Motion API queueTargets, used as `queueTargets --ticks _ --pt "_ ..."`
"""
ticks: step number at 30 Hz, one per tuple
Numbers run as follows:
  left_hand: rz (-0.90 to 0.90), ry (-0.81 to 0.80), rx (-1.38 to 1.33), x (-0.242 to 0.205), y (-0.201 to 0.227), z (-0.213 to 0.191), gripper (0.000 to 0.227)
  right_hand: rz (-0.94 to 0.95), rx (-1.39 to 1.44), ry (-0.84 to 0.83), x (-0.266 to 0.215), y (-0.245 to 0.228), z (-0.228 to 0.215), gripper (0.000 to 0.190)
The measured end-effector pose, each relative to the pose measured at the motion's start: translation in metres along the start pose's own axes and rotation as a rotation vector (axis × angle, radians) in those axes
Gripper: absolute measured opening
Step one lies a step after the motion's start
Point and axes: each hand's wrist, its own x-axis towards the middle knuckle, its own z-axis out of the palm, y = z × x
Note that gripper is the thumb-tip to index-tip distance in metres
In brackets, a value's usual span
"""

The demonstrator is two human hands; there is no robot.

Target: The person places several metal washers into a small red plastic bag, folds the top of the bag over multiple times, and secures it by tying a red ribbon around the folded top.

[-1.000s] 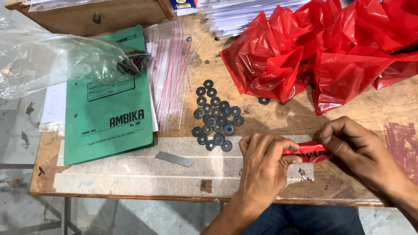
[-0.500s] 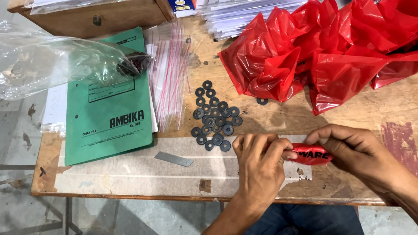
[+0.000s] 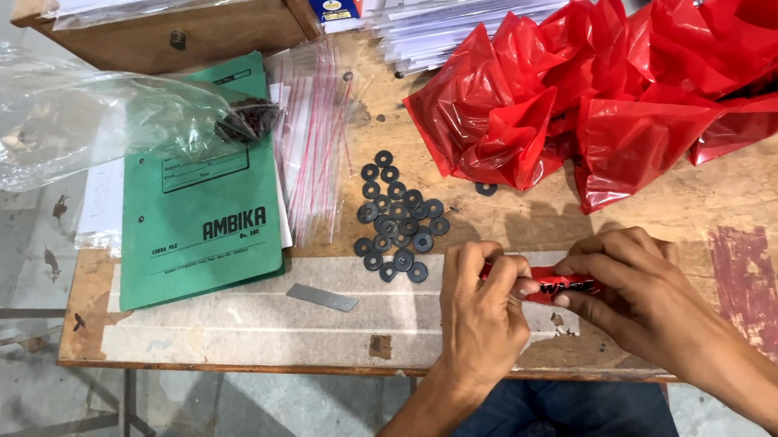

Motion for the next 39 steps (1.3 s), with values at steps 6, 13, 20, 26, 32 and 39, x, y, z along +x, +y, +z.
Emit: queueTargets --ticks 6,13,20,26,32,39 --pt "-0.117 -0.031 -0.145 -0.003 -0.003 -0.001 0.017 -0.125 -0.061 0.032 -0.001 -0.002 0.002 0.027" --pt "-0.260 -0.111 -0.265 0.003 -0.006 -0.016 0.016 0.165 0.319 -0.010 -0.006 0.022 0.019 0.023" --pt "-0.333 -0.058 -0.427 -0.002 -0.012 -0.018 0.032 0.292 0.272 0.018 -0.007 0.015 0.025 0.014" --pt "-0.290 -0.122 -0.442 -0.005 -0.007 -0.023 0.033 0.356 0.129 0.061 -0.008 0.007 0.023 0.026" --pt "-0.234 -0.110 -0.366 -0.016 0.004 -0.021 0.026 0.390 0.187 -0.027 -0.022 0.034 0.030 0.043" --pt "-0.078 0.039 -0.291 -0.029 0.022 -0.034 0.009 -0.009 -0.278 -0.043 -0.049 0.048 0.047 0.053"
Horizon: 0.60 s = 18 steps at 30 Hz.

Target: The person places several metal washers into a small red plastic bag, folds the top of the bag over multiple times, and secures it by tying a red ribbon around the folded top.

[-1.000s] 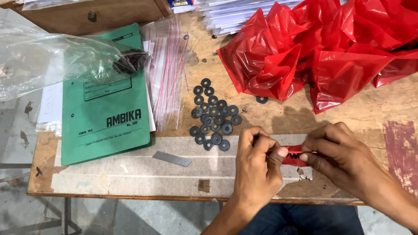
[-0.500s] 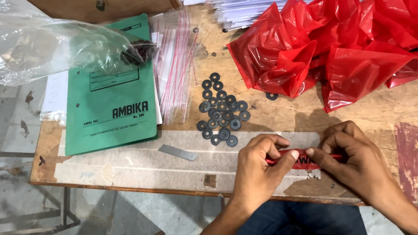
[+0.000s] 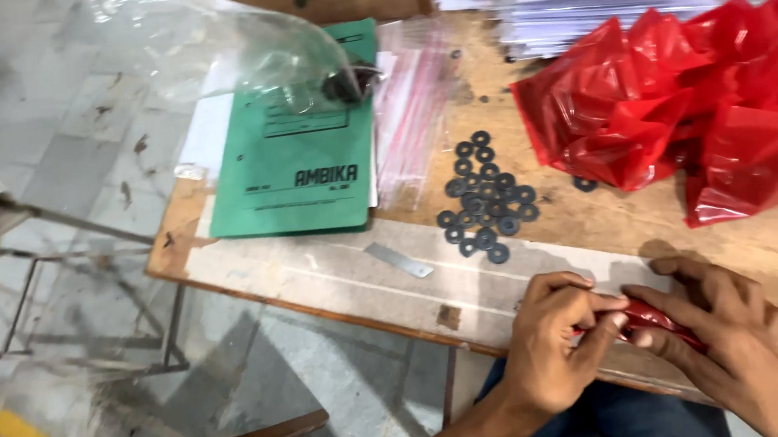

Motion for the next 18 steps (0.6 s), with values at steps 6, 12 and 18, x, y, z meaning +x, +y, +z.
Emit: queueTargets --ticks 6,12,18 --pt "-0.193 -0.133 -0.191 -0.012 -0.011 -0.007 0.012 -0.157 -0.007 0.030 -0.005 0.003 0.004 0.057" --pt "0.141 -0.129 0.144 -0.001 -0.005 -0.016 0.047 -0.197 0.158 -0.002 0.002 -0.002 -0.006 0.058" --pt "0.184 -0.252 0.156 -0.016 -0.025 -0.020 0.031 -0.147 0.263 -0.056 0.005 -0.007 -0.013 0.060"
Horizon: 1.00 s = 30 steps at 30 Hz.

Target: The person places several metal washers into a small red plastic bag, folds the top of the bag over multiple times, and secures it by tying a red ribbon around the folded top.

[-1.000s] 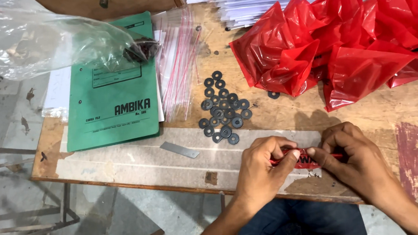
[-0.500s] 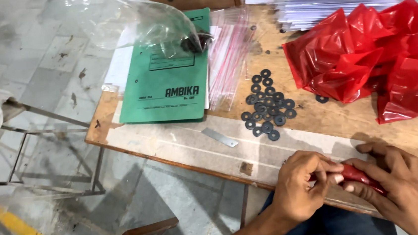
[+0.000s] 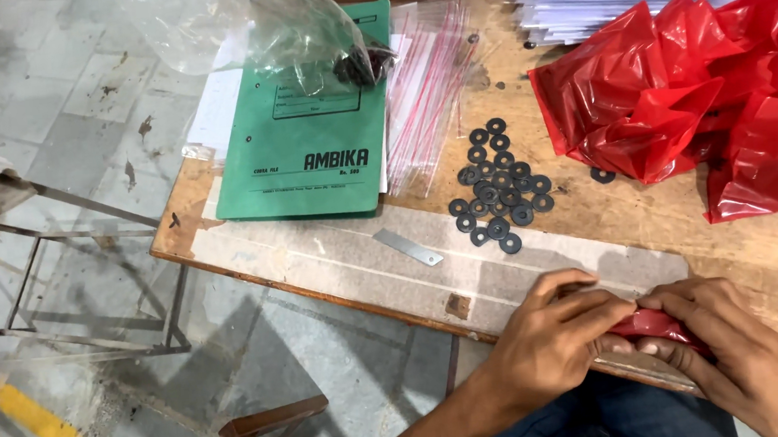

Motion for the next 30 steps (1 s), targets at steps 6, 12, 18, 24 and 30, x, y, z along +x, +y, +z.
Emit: queueTargets --ticks 6,12,18,24,30 --pt "-0.027 0.062 -0.085 -0.006 0.016 -0.025 0.036 -0.121 0.420 -0.003 0.026 -0.018 -0.011 0.052" --pt "-0.101 0.180 -0.100 -0.015 0.021 -0.049 0.035 0.322 0.665 -0.125 0.042 -0.039 -0.005 0.049" --pt "-0.202 0.160 -0.194 -0.019 0.032 -0.070 0.035 0.077 0.587 -0.302 0.060 -0.041 -0.010 0.060" --pt "-0.221 0.173 -0.232 -0.028 0.035 -0.076 0.031 -0.173 0.580 -0.284 0.060 -0.058 -0.007 0.066" --pt "-0.218 0.169 -0.250 -0.037 0.044 -0.087 0.035 0.121 0.581 -0.198 0.054 -0.064 0.000 0.054"
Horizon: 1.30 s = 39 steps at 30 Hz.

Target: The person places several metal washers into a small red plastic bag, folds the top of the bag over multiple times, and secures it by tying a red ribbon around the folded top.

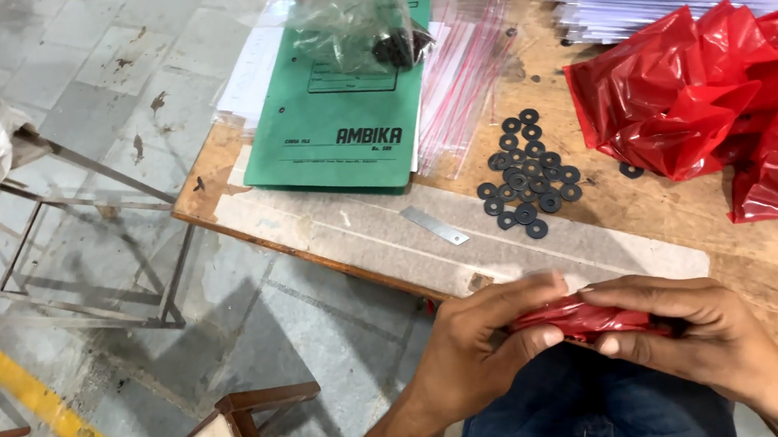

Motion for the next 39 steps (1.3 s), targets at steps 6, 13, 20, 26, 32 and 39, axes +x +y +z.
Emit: queueTargets --ticks 6,13,20,26,32,39 --pt "-0.231 0.010 -0.574 -0.011 0.012 -0.006 0.068 0.200 0.419 0.095 -0.015 0.041 -0.002 0.045" --pt "0.072 0.242 0.058 -0.019 0.002 0.006 0.026 0.206 0.692 0.073 -0.013 0.023 0.005 0.044" --pt "0.098 0.221 -0.210 -0.017 -0.002 0.007 0.022 0.168 0.485 0.073 -0.020 0.018 0.004 0.051" --pt "0.083 0.241 -0.151 -0.018 0.005 0.006 0.024 -0.149 0.053 -0.065 -0.003 -0.028 0.007 0.071" --pt "0.034 0.248 -0.128 -0.021 0.012 -0.002 0.025 -0.275 -0.102 0.004 -0.005 -0.026 0.021 0.053" --pt "0.030 0.119 0.022 -0.017 0.044 -0.022 0.062 -0.174 0.006 -0.093 -0.009 -0.010 0.041 0.043"
